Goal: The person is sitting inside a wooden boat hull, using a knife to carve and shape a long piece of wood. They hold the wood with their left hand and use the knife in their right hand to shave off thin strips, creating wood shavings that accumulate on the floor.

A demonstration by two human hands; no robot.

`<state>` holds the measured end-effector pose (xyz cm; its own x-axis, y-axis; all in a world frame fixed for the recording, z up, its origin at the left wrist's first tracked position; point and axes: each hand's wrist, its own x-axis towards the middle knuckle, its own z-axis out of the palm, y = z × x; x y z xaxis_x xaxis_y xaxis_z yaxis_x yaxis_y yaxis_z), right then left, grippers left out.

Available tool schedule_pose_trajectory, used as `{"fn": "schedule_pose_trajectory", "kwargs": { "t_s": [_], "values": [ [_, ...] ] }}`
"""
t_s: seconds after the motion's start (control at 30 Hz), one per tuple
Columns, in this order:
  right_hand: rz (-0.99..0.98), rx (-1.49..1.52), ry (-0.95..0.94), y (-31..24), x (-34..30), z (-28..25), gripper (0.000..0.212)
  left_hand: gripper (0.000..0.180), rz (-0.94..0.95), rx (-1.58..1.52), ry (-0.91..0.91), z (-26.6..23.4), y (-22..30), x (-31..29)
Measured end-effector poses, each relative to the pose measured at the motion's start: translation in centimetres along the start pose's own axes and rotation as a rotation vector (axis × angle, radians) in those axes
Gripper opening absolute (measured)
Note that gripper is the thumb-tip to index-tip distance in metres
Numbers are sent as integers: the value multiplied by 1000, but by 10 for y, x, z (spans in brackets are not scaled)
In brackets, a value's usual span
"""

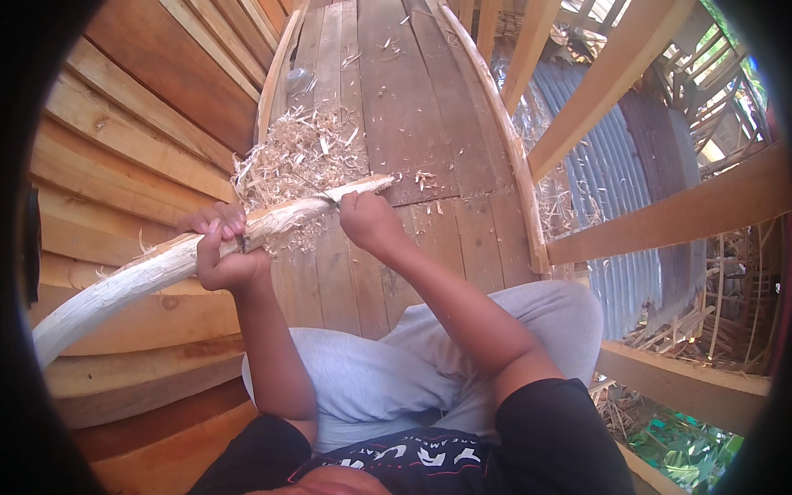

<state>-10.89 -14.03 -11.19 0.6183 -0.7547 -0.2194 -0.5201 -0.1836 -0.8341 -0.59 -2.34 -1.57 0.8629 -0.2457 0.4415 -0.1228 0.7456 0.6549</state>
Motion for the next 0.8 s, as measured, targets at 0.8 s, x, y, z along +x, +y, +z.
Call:
{"fn": "schedule_pose_trajectory", "kwargs": {
  "t_s": [0.8],
  "values": [
    [-128,-101,-6,-37,-30,3,55,21,36,-8,79,-15,6,6]
  ]
}}
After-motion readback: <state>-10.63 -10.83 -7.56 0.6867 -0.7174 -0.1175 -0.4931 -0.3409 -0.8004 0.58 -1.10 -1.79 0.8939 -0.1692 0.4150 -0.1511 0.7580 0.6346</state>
